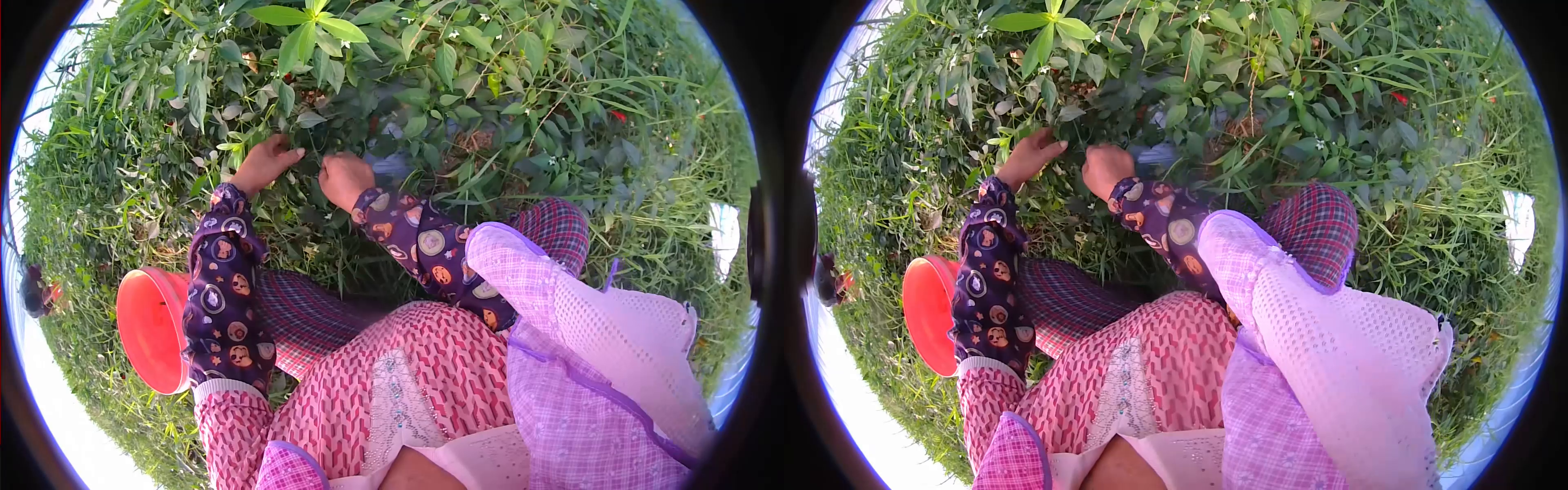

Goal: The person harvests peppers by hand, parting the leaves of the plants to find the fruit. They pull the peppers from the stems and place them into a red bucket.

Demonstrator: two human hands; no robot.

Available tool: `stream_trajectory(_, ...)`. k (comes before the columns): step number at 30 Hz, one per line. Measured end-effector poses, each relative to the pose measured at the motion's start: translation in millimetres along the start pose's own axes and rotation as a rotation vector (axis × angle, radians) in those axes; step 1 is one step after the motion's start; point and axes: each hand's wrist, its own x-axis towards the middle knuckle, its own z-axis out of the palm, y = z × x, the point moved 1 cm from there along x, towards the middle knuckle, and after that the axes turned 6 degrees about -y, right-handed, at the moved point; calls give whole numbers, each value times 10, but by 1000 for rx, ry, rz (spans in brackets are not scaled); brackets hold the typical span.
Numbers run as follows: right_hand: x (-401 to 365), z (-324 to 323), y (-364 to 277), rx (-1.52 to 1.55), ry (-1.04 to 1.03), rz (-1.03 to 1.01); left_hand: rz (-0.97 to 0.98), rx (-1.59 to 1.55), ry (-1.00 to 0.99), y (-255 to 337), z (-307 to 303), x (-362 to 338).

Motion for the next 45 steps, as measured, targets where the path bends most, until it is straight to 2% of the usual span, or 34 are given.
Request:
stream_trajectory(2,-116,133,-246,197,-102,56,-105,-208,189,200,69,-64)
stream_trajectory(4,-223,187,-425,393,-236,60,-157,-279,175,192,76,-18)
stream_trajectory(6,-216,300,-486,516,-290,63,-162,71,75,-20,56,70)
stream_trajectory(8,-177,461,-465,852,-474,66,-140,84,149,-248,68,139)
stream_trajectory(9,-185,335,-494,927,-582,100,-162,-21,94,-291,46,151)
stream_trajectory(10,-190,198,-521,928,-585,99,-181,-126,39,-330,51,154)
stream_trajectory(11,-202,90,-535,1119,-635,163,-169,-260,42,-273,23,111)
stream_trajectory(12,-206,14,-522,1310,-686,230,-178,-263,42,-248,-33,56)
stream_trajectory(13,-149,-90,-467,1346,-765,270,-198,-500,-20,-232,-86,3)
stream_trajectory(14,-83,-74,-354,1422,-752,265,-216,-737,-74,-223,-137,-55)
stream_trajectory(15,-14,-133,-220,1466,-798,237,-188,-852,-117,-224,-185,-100)
stream_trajectory(18,182,-294,117,1602,-622,323,-171,-956,-103,-397,-245,-164)
stream_trajectory(20,305,-321,371,1490,-305,489,-171,-976,-112,-519,-303,-143)
stream_trajectory(22,376,-293,637,1361,-97,459,-15,-985,-326,-670,-327,-46)
stream_trajectory(25,431,-283,734,1373,-82,427,-35,-985,-302,-709,-318,-49)
stream_trajectory(28,435,-272,588,1227,-136,364,-56,-981,-250,-513,-327,-180)
stream_trajectory(30,407,-262,417,992,-291,269,12,-978,-290,-483,-341,-183)
stream_trajectory(32,323,-200,245,935,-475,167,16,-954,-292,-478,-356,-187)
stream_trajectory(34,278,-33,214,968,-683,148,-9,-827,-275,-510,-352,-159)
stream_trajectory(35,267,47,209,966,-577,182,10,-896,-275,-529,-337,-158)
stream_trajectory(36,270,152,307,964,-582,189,5,-903,-277,-558,-319,-159)
stream_trajectory(38,408,296,567,987,-185,273,16,-862,-265,-584,-334,-129)
stream_trajectory(39,477,227,604,909,-120,311,-9,-866,-277,-628,-316,-98)
stream_trajectory(40,504,176,627,903,-114,312,-2,-867,-281,-676,-282,-99)
stream_trajectory(42,579,86,677,818,-135,422,-27,-971,-148,-749,-232,-141)
stream_trajectory(43,637,57,684,794,-250,359,9,-893,-134,-749,-237,-127)
stream_trajectory(45,738,91,616,787,-292,392,-11,-810,-73,-722,-237,-111)
